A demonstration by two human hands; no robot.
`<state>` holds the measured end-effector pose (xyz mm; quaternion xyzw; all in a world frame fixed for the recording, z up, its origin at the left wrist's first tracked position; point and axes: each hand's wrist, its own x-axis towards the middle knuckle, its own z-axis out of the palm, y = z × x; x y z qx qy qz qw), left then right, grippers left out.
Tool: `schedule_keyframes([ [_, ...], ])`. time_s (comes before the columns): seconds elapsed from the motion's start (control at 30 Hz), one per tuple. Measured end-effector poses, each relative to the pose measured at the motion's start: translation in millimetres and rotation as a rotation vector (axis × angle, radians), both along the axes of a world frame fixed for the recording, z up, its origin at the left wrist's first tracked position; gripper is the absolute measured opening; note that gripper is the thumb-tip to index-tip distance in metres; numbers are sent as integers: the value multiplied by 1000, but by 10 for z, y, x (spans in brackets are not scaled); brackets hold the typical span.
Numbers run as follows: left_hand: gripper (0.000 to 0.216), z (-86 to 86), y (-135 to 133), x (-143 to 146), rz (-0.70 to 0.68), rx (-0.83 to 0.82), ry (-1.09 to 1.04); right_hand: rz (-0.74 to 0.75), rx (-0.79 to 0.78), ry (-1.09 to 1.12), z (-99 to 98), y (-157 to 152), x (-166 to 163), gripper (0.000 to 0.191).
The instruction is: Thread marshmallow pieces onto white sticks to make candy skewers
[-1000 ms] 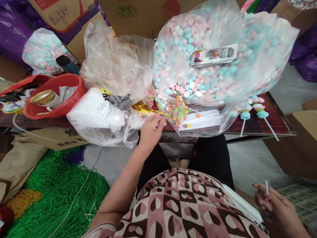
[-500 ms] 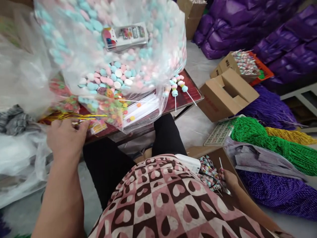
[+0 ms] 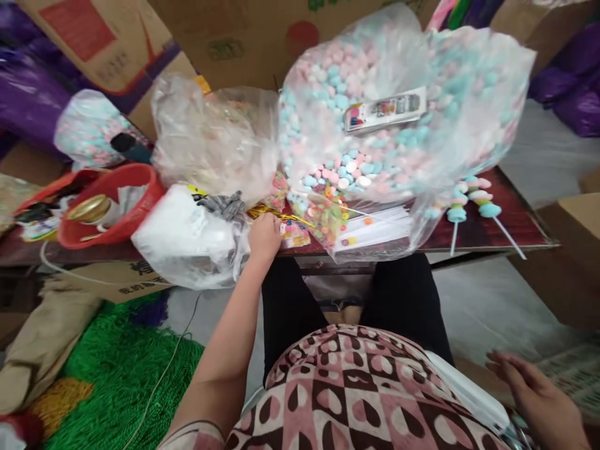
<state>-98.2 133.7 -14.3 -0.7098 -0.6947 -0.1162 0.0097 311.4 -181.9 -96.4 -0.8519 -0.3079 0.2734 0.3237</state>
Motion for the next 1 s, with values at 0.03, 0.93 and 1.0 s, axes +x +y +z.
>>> schedule_keyframes([
  [0.03, 17, 8, -26, -17, -9, 10, -13, -24, 38, 49, 46, 149, -11, 24],
  [0.93, 15, 35, -75, -46, -46, -39, -46, 822, 469, 275, 810, 1508, -1514, 17],
  [1.0, 16, 18, -36, -66, -53, -30, -72, 802, 474, 304, 813, 1512, -1547, 17],
])
